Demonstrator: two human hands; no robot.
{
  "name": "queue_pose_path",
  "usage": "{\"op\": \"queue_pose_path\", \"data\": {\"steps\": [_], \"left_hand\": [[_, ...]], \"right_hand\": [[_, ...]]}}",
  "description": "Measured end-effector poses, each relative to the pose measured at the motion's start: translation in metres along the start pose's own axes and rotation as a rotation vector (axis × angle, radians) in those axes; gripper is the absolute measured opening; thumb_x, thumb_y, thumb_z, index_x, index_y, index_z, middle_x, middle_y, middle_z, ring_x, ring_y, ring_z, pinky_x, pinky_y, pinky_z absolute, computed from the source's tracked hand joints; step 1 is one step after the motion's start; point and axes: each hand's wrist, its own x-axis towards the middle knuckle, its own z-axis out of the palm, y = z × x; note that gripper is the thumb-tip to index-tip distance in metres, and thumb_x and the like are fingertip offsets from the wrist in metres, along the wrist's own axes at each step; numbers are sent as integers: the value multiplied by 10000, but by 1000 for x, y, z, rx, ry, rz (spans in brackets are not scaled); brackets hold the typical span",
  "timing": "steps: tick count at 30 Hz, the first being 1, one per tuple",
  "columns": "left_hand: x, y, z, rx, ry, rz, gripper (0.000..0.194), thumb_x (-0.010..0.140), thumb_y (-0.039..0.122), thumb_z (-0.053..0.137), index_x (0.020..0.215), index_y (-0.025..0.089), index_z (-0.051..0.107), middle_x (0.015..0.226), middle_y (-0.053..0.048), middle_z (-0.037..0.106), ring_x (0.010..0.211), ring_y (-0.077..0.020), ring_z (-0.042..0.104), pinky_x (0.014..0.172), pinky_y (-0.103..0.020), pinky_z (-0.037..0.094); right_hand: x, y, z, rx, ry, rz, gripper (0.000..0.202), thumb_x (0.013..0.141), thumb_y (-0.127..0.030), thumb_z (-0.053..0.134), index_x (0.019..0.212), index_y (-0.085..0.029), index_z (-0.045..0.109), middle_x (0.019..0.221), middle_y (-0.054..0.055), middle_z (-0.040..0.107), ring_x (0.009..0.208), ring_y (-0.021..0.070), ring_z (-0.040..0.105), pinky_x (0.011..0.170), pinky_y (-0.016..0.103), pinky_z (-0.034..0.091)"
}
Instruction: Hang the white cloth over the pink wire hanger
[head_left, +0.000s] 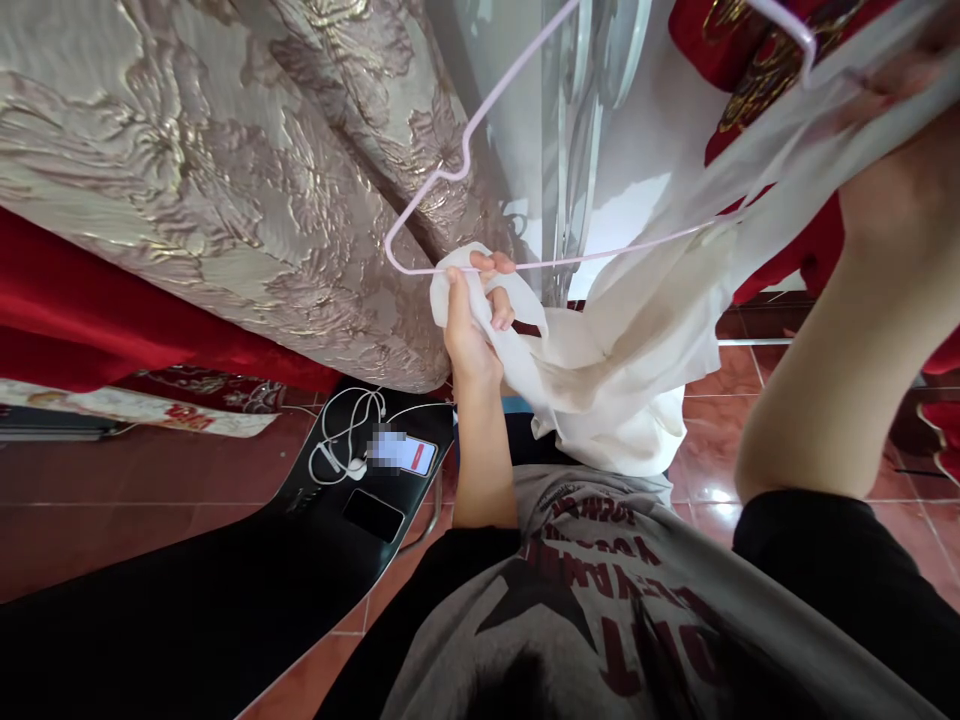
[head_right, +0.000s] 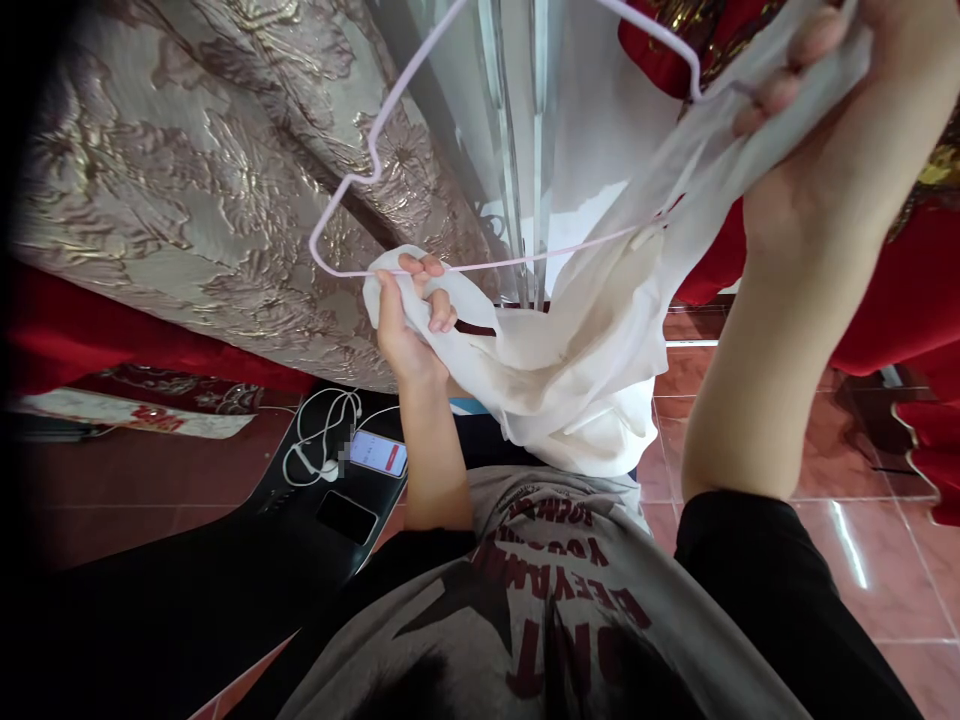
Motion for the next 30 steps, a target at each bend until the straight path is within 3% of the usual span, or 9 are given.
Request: {"op": "queue_pose_path", "data": {"steps": [3,5,8,12,15,17,24,27,30], "left_hand": [[-1,2,4,-17,28,-14,497,1155,359,244,843,186,590,857,-47,664,400,-62,223,379,-206,257],[-2,2,8,0,64,-34,508,1156,349,214,838,189,577,845,-46,659,405,-69,231,386,-199,274],[-4,-1,14,32,84,-59,487,1149,332,238,844,196,591,863,-53,668,421,-78,260,405,-200,314],[-7,-7,16,27,44,-38,456,1123,298,298,835,193,635,881,-66,688,426,-81,271,405,-221,329],[-8,-9,12,15,21,-17,441,1118,308,343,836,199,664,905,-69,702,429,-77,300,419,-233,334],[-8,-8,9,20,0,-4,419,1118,349,391,854,201,682,946,-74,725,439,-74,320,434,-233,337],[-14,7,-12,122,-154,-186,319,1052,308,481,1065,189,777,1215,-123,789,443,-58,373,468,-217,399],[-16,17,-27,357,-177,-283,224,910,281,622,899,124,782,902,-139,813,509,-101,531,569,-230,509],[-11,28,-39,621,-78,-302,198,815,256,654,672,130,708,681,-121,751,611,-181,668,652,-287,580]], "right_hand": [[-15,0,-3,503,320,311,617,1104,-273,-4,869,-169,557,653,-57,312,414,8,207,430,239,177],[-35,6,-2,518,496,215,631,1095,-347,-47,833,-182,502,650,-57,241,408,13,103,426,250,80],[-73,20,12,388,548,-58,642,1095,-332,36,813,-177,591,665,-19,320,430,14,135,436,256,88],[-118,37,51,87,287,-250,380,1031,-471,481,961,-184,721,844,40,641,515,31,370,468,227,206],[-133,50,71,-186,-65,-187,460,1006,-617,542,1089,-210,740,974,75,723,753,123,634,695,298,516],[-136,58,72,-299,-213,-149,518,1006,-678,501,1092,-224,736,1009,77,722,951,180,697,918,388,576],[-133,64,56,-376,-252,-169,468,993,-656,538,1052,-233,731,1002,63,726,1030,209,697,1027,439,577],[-132,63,55,-387,-256,-212,466,1016,-625,509,1037,-220,739,1009,62,735,1013,200,696,1011,433,580],[-131,67,54,-391,-257,-198,448,1015,-616,520,1028,-222,734,1028,55,734,1030,198,688,1048,440,570]]}}
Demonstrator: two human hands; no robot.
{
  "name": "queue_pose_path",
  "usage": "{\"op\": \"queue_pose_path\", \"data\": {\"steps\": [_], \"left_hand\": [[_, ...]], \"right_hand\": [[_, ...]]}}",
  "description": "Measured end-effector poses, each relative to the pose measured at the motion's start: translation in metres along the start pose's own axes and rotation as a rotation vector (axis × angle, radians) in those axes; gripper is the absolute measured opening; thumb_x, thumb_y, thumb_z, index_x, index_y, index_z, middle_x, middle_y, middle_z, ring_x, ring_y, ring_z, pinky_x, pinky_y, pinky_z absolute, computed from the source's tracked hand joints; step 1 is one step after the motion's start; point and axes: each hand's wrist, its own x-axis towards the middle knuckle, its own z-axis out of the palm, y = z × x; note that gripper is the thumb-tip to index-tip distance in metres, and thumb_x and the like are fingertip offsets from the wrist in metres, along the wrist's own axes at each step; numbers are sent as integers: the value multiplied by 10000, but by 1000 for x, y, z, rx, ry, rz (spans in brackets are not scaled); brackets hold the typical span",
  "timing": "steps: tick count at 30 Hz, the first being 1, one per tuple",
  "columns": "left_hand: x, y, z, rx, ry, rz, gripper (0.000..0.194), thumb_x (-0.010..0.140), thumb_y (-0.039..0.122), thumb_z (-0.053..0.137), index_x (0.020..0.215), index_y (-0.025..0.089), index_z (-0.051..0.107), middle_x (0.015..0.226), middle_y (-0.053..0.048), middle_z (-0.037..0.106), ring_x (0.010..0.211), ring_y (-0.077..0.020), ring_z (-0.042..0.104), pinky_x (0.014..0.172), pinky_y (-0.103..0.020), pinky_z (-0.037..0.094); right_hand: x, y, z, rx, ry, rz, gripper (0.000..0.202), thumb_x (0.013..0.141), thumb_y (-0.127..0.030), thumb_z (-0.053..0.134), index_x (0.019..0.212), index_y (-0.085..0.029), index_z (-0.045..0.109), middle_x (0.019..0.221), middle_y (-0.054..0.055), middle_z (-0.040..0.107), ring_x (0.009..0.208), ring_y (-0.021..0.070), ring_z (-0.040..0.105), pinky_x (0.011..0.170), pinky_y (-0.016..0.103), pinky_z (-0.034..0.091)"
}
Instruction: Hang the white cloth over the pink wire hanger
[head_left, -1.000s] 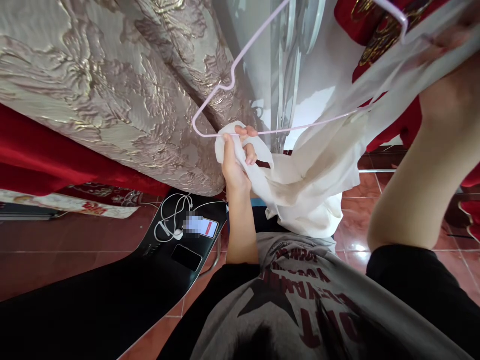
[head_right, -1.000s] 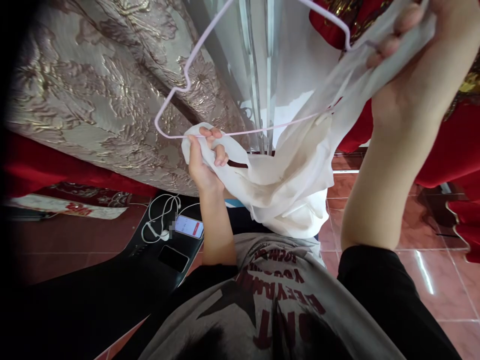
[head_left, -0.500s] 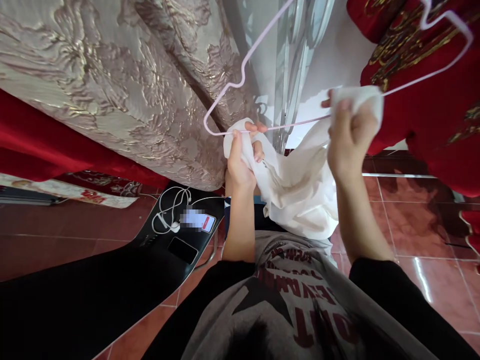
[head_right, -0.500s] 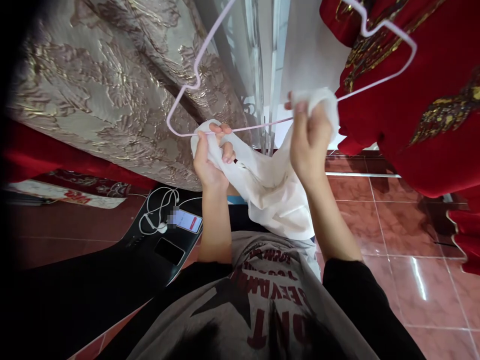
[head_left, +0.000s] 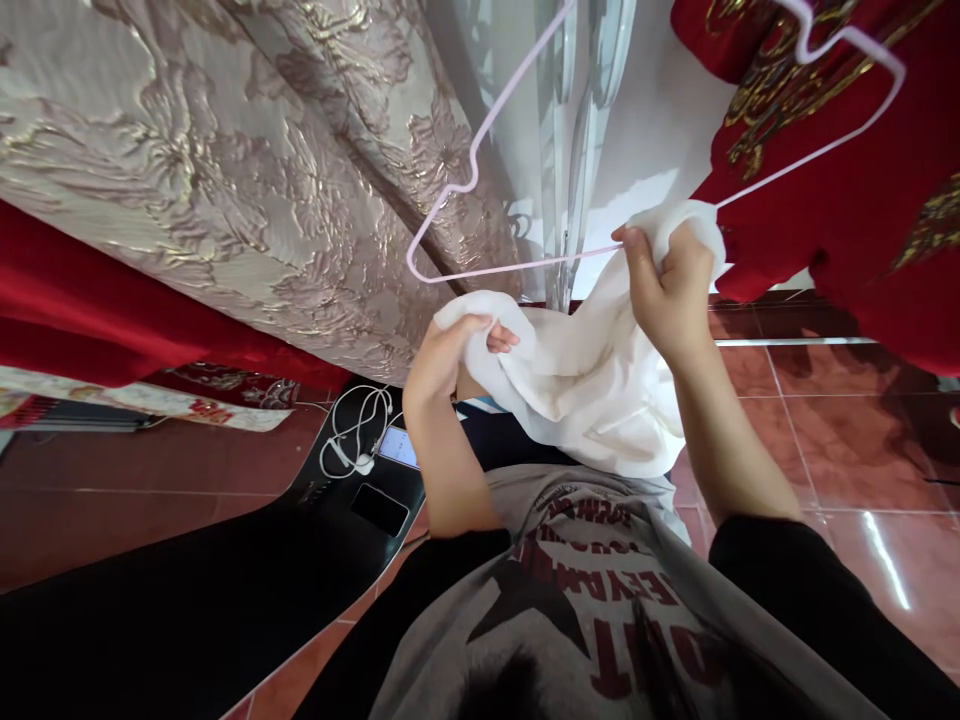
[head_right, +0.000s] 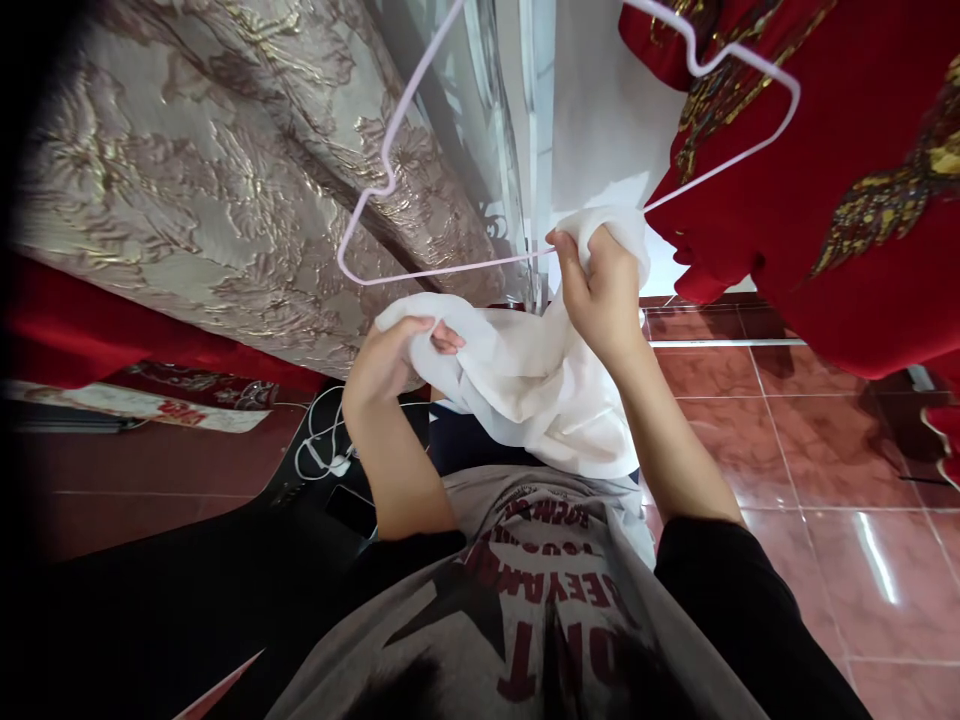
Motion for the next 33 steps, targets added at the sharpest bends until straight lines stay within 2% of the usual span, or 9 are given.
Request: {"op": "queue_pose_path", "data": {"steps": [6,10,13,16,18,22,26,30,33], "left_hand": [[12,27,-19,136,395,193,247,862,106,598,636,180,666,584,-43,689,485,-132,554,513,-257,461],[10,52,-24,265,402,429,255,810,17,666,617,182,693,482,17,578,477,-111,478,475,-222,351],[4,65,-29,341,491,438,264,793,10,666,581,166,639,393,49,462,406,-89,343,435,-216,256],[2,77,-28,365,586,408,247,856,92,675,630,168,612,385,51,461,391,-98,352,414,-208,245],[2,85,-20,397,536,441,268,899,128,658,637,164,614,400,41,493,398,-103,399,408,-198,270],[4,100,17,458,265,531,367,1008,250,611,656,146,623,450,16,543,421,-108,498,445,-197,370],[1,105,49,157,64,453,217,1041,326,617,904,161,649,712,-30,694,591,-188,700,591,-264,567],[2,102,45,-44,-71,378,313,1079,181,416,1107,180,728,1307,-56,693,941,-230,777,812,-336,644],[7,103,26,244,93,382,280,1056,239,508,1113,148,767,964,-62,731,853,-203,736,718,-267,614]], "right_hand": [[-5,4,4,34,-2,52,437,993,-628,558,974,-218,708,975,57,702,1028,195,673,1042,420,567],[-7,-1,9,39,-7,50,436,997,-634,542,992,-230,705,970,54,697,1009,189,665,1002,398,572],[-8,-2,9,36,-24,52,424,1003,-625,538,1012,-237,708,983,56,697,988,185,663,976,387,572],[-8,-2,7,20,-26,51,430,998,-629,542,1011,-233,708,990,59,702,992,188,663,974,387,574],[-7,-2,7,20,-25,41,456,996,-651,531,1019,-232,708,1007,60,710,1018,194,667,993,396,575],[-7,-3,10,19,0,50,515,988,-713,496,1015,-240,696,1018,60,711,1024,197,668,1013,406,580],[-9,1,13,12,43,86,547,983,-739,480,990,-235,693,994,67,699,994,194,671,985,403,589],[-12,6,12,21,31,90,551,985,-741,478,1000,-234,693,946,45,682,958,178,670,960,389,593],[-12,7,12,10,15,65,553,991,-733,471,1012,-228,696,989,56,688,971,181,670,956,390,591]]}}
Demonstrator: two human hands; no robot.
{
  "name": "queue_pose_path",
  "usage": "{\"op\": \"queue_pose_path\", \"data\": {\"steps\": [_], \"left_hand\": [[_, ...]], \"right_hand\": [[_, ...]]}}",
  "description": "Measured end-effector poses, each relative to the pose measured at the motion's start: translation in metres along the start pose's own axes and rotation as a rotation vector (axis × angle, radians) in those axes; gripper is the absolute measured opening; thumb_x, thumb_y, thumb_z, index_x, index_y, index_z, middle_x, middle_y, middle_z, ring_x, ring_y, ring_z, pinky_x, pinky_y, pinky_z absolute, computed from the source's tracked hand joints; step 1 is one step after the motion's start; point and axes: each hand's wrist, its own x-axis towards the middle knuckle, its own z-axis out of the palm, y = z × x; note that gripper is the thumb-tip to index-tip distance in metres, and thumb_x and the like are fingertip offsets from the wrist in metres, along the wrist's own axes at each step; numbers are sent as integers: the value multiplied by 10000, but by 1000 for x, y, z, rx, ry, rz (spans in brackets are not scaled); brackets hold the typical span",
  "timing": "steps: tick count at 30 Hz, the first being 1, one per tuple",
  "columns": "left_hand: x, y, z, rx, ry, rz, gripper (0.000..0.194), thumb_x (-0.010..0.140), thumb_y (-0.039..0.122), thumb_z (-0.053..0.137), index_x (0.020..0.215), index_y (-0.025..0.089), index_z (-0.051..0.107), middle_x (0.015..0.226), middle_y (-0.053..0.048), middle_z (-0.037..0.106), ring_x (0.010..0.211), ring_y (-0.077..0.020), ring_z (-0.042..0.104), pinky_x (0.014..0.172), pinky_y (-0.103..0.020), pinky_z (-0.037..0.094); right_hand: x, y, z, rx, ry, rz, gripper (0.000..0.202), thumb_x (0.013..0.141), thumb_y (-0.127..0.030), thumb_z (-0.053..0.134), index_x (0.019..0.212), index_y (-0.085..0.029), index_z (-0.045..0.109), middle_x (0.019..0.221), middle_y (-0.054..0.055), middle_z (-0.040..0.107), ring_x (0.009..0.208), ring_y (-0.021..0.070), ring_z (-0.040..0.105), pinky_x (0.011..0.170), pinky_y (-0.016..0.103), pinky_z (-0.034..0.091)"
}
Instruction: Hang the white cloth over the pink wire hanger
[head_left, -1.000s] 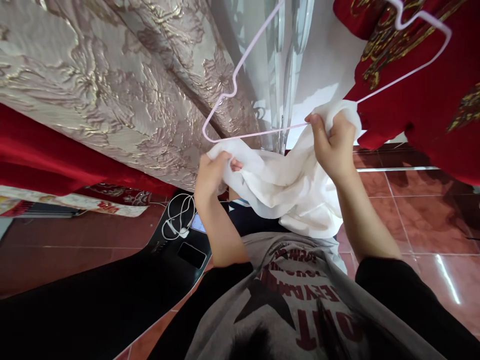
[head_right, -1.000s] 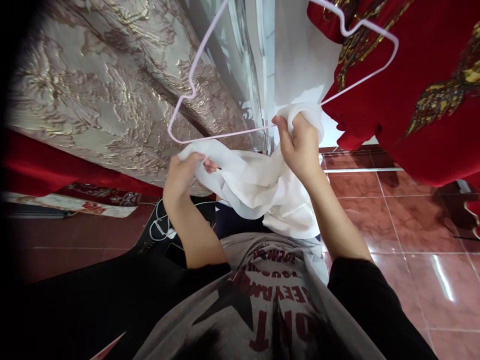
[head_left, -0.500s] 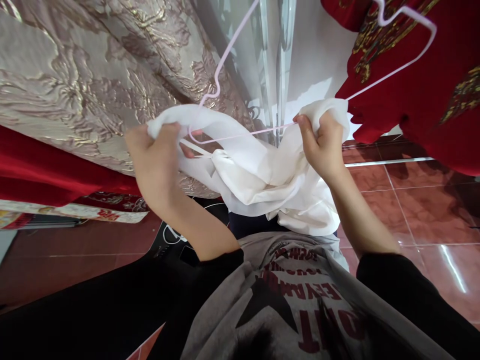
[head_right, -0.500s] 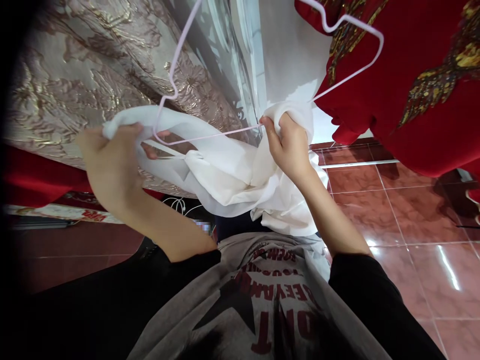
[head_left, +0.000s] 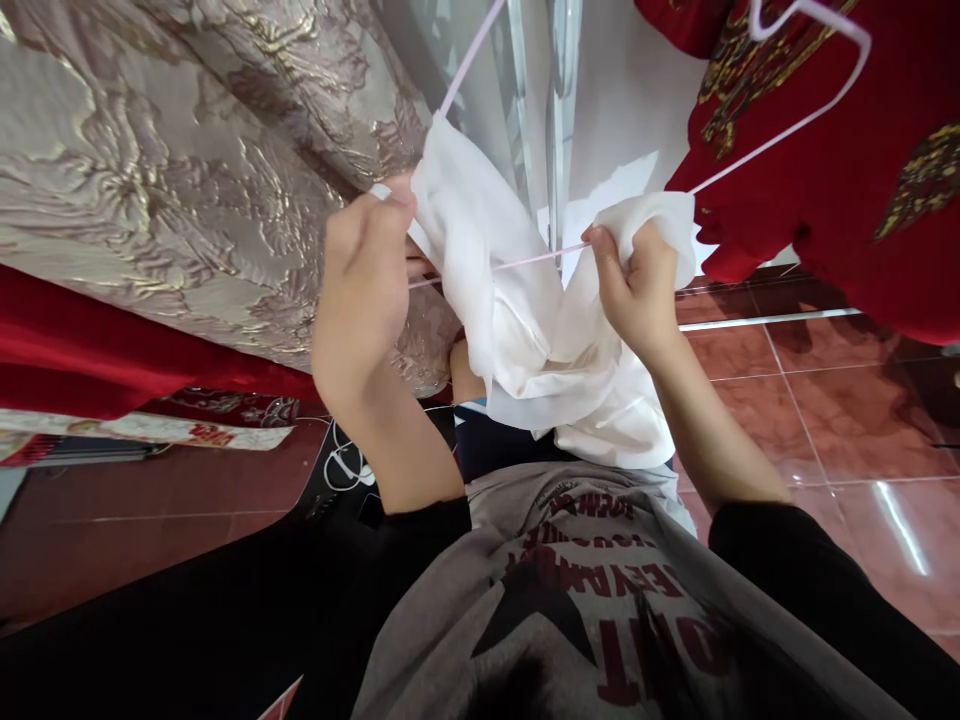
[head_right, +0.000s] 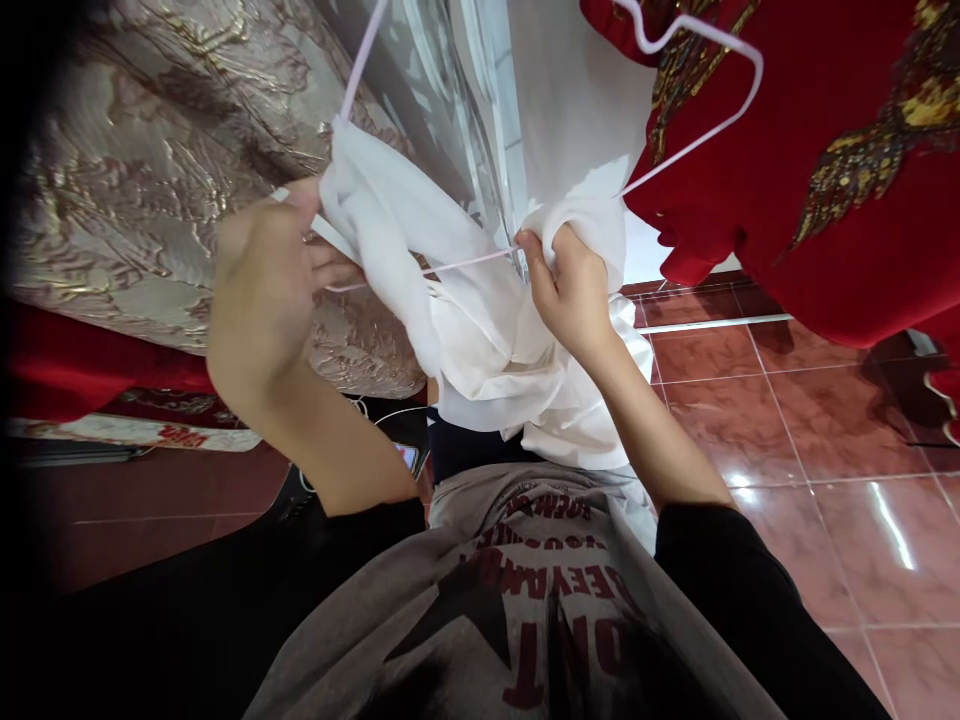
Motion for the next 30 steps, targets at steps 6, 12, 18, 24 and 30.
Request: {"op": "queue_pose_path", "data": {"steps": [6,12,18,24,30], "left_hand": [[19,24,-24,667,-9,-35,637,1087,506,338,637,134,594,451,-13,455,551,-212,640,741,-375,561],[25,44,-10,855,23,118,535,1014,282,516,495,221,401,503,9,295,618,-161,310,707,-282,401],[51,25,-6,651,-80,72,491,1036,110,420,576,228,292,621,16,221,672,-136,285,835,-340,431],[49,27,-9,899,-55,-54,596,1064,376,446,494,224,523,449,-35,488,564,-229,543,742,-417,471],[39,-10,-15,513,65,523,315,840,-32,497,650,189,617,613,14,467,628,-156,452,625,-327,317]], "right_hand": [[-3,-3,3,-2,11,-15,544,1014,-709,441,1006,-226,691,988,44,693,964,161,670,950,369,599],[-6,-5,9,26,17,-16,563,1011,-725,433,1014,-225,690,991,44,674,973,156,674,977,373,602],[-8,-2,11,50,-10,-28,568,1018,-717,433,1037,-201,669,1050,56,678,1108,181,682,1073,401,588],[-8,-1,8,21,-36,-75,538,1039,-682,421,1066,-206,670,1057,55,708,1084,183,692,1070,424,600],[-9,-4,11,14,-21,-109,530,1053,-654,407,1093,-205,685,1078,64,718,1089,189,697,1064,439,601]]}}
